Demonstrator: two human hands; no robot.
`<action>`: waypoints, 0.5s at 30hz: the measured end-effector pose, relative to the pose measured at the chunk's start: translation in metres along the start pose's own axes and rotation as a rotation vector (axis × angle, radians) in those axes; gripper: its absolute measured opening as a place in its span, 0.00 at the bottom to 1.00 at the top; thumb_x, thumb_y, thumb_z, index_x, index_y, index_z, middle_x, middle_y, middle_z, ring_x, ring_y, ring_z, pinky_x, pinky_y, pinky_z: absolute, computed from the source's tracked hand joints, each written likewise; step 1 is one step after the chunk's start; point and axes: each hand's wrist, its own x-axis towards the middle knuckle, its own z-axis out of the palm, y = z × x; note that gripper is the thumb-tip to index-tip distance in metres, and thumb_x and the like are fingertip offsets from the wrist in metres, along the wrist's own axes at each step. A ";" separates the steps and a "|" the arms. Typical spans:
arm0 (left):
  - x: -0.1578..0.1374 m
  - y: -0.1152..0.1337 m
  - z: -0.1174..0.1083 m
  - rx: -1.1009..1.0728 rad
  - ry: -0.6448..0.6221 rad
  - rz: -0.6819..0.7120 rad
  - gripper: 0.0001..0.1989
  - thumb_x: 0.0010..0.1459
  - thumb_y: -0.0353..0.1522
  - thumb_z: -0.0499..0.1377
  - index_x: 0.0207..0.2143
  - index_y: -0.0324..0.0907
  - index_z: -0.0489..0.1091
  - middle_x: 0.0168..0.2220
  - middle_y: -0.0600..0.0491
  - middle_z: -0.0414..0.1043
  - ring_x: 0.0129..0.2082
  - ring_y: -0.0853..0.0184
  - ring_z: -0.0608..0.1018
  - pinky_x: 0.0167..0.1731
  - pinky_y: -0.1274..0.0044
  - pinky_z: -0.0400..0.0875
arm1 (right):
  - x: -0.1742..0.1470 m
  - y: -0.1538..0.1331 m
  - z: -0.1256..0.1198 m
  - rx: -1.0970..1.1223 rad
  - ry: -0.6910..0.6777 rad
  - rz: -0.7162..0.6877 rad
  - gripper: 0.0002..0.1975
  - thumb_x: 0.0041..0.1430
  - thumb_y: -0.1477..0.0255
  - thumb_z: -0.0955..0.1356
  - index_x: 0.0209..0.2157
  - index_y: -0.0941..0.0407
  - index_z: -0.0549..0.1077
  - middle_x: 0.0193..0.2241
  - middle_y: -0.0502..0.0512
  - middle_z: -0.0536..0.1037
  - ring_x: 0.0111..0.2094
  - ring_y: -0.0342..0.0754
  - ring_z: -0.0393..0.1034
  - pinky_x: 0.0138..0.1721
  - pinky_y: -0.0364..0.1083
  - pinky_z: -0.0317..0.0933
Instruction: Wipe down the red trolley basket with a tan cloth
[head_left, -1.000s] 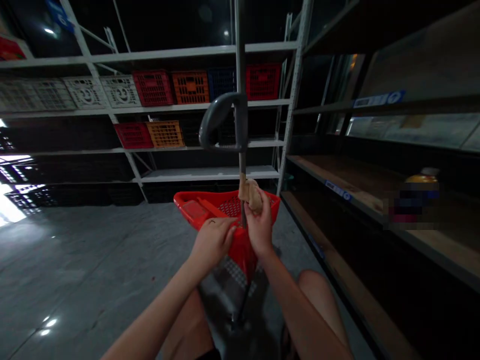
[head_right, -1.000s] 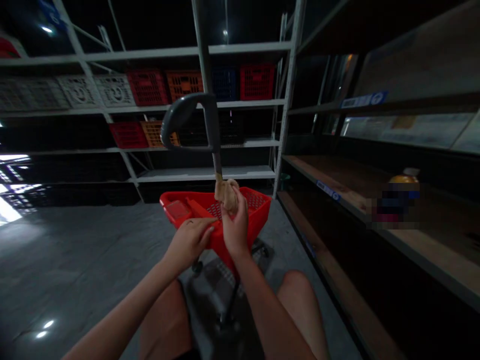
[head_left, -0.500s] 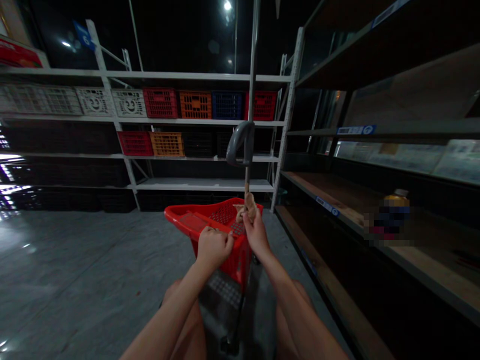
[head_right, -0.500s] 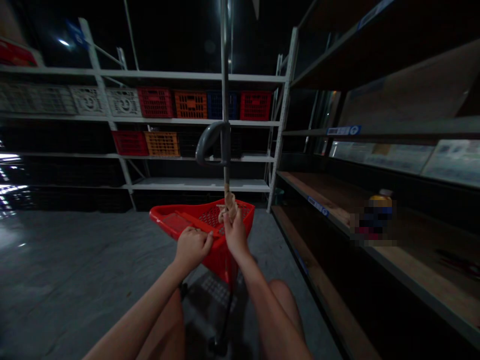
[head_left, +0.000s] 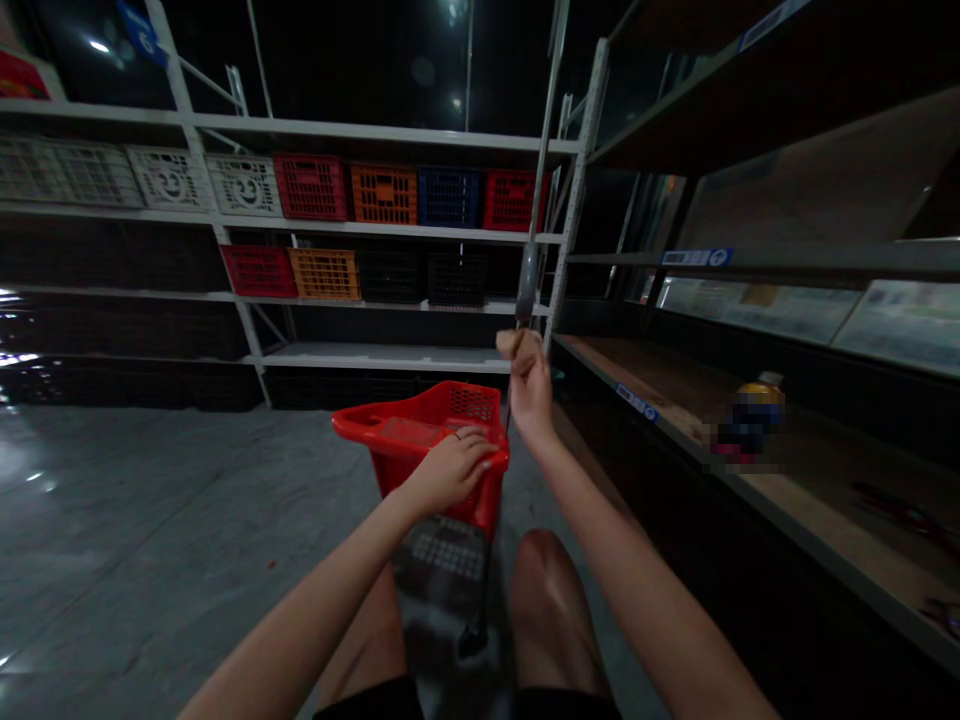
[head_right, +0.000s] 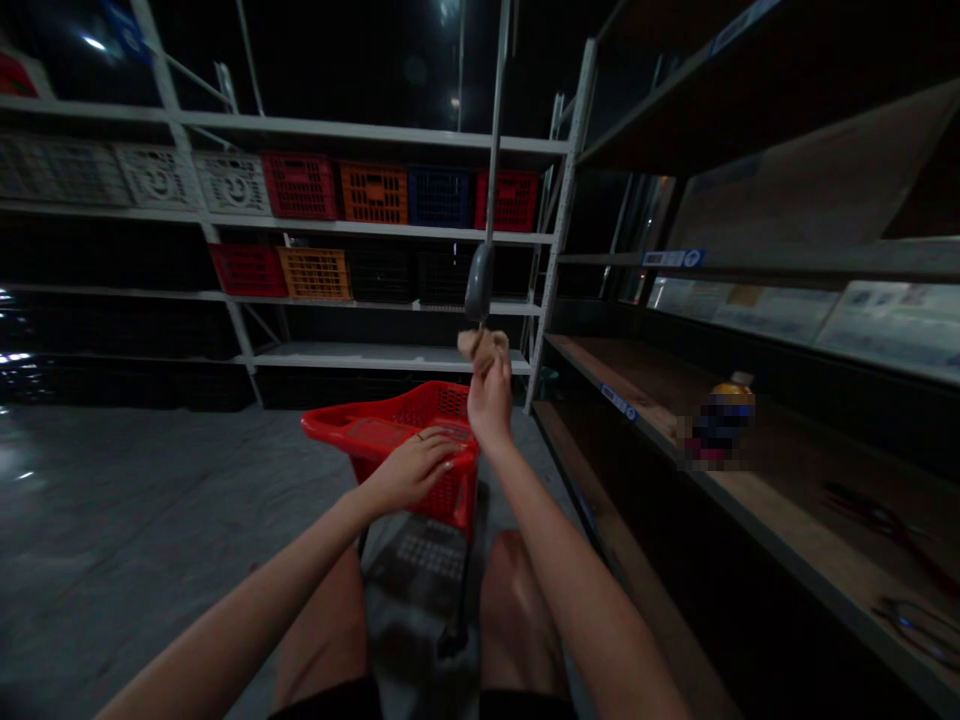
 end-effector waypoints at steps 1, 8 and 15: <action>-0.004 -0.009 -0.007 -0.013 0.008 -0.011 0.18 0.70 0.33 0.50 0.58 0.43 0.71 0.57 0.49 0.76 0.62 0.63 0.71 0.60 0.69 0.67 | -0.028 0.003 -0.009 -0.057 -0.044 0.020 0.23 0.62 0.75 0.61 0.58 0.57 0.69 0.60 0.65 0.71 0.63 0.55 0.65 0.66 0.61 0.59; -0.045 -0.094 -0.051 0.307 -0.070 -0.597 0.28 0.72 0.39 0.40 0.55 0.36 0.74 0.54 0.40 0.78 0.56 0.57 0.78 0.59 0.66 0.68 | -0.151 -0.004 -0.041 -0.265 -0.369 -0.101 0.35 0.56 0.83 0.61 0.64 0.48 0.67 0.62 0.57 0.70 0.65 0.58 0.63 0.70 0.61 0.58; -0.036 -0.089 -0.038 0.452 -0.236 -0.699 0.33 0.69 0.36 0.36 0.42 0.29 0.79 0.40 0.29 0.80 0.44 0.45 0.82 0.45 0.60 0.71 | -0.126 -0.040 0.036 -0.408 -0.414 -0.108 0.27 0.57 0.80 0.66 0.59 0.55 0.72 0.55 0.64 0.78 0.56 0.65 0.71 0.61 0.65 0.65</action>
